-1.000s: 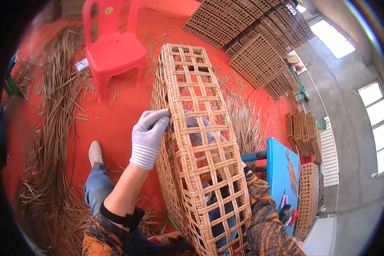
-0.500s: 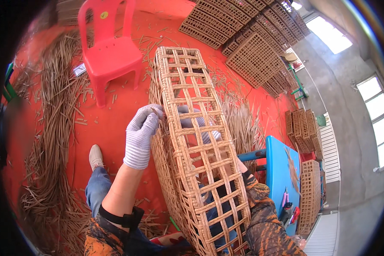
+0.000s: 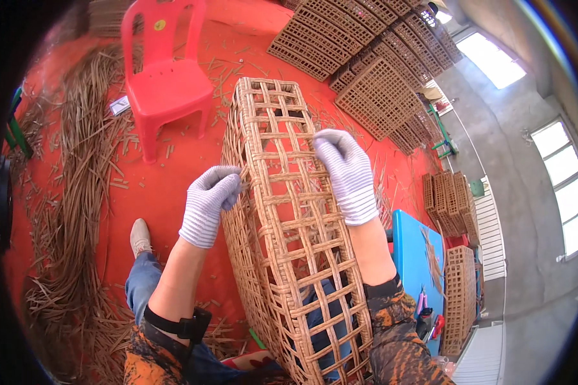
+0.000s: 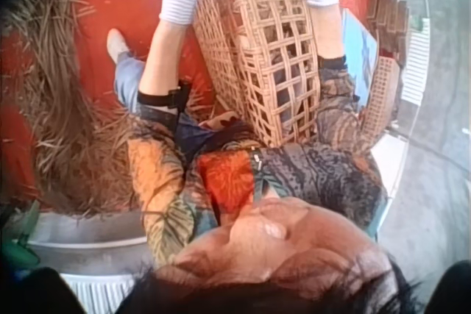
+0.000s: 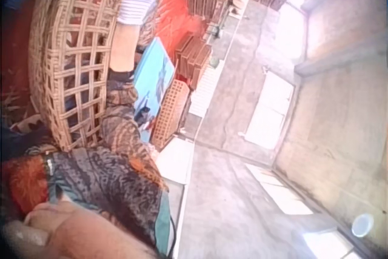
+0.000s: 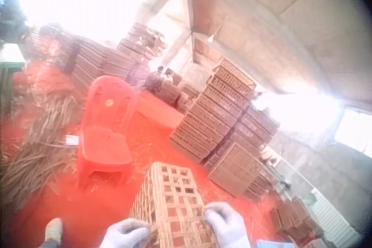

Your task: Weaving thin wooden or bamboo strips onto a furniture frame and securing them with a pneumatic staple gun.

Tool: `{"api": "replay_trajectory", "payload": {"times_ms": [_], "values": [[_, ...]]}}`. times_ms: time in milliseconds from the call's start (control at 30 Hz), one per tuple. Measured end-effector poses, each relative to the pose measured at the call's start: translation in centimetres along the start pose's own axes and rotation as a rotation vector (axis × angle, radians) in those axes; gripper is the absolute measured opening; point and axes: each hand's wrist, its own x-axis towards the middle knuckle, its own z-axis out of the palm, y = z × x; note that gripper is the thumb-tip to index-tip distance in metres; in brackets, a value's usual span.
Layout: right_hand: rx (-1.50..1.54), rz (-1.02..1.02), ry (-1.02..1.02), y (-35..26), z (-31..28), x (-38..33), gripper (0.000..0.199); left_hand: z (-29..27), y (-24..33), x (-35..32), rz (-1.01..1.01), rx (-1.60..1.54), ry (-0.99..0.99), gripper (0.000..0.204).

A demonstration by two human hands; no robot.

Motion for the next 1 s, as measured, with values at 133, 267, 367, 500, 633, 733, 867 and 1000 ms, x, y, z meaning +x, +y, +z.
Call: {"api": "replay_trajectory", "payload": {"times_ms": [133,267,367,500,633,733,867,1000], "values": [[-0.216,-0.055,-0.068,-0.8,1.3,-0.8,0.015,-0.2,-0.2,0.3,-0.043,-0.075,-0.002,0.020],[-0.245,-0.057,-0.052,-0.7,1.4,-0.8,0.015,-0.3,-0.4,0.5,-0.059,-0.094,-0.014,0.020],[-0.255,-0.056,-0.069,-0.6,1.4,-0.8,0.015,-0.4,-0.5,0.5,-0.069,-0.088,-0.012,0.020],[-0.252,-0.075,-0.063,-0.6,1.4,-0.9,0.016,-0.4,-0.5,0.5,-0.063,-0.093,-0.020,0.020],[-0.256,-0.056,-0.069,-0.8,1.5,-0.9,0.016,-0.5,-0.5,0.5,-0.056,-0.081,-0.033,0.019],[-0.270,-0.066,-0.071,-0.9,1.7,-0.9,0.015,-0.5,-0.4,0.6,-0.053,-0.098,-0.051,0.019],[-0.303,-0.031,-0.062,-0.9,1.9,-1.0,0.015,-0.4,-0.2,0.6,-0.034,-0.031,-0.079,0.019],[-0.376,-0.106,-0.068,-0.6,2.2,-0.9,0.014,0.0,0.0,0.7,-0.027,-0.024,-0.045,0.019]]}}
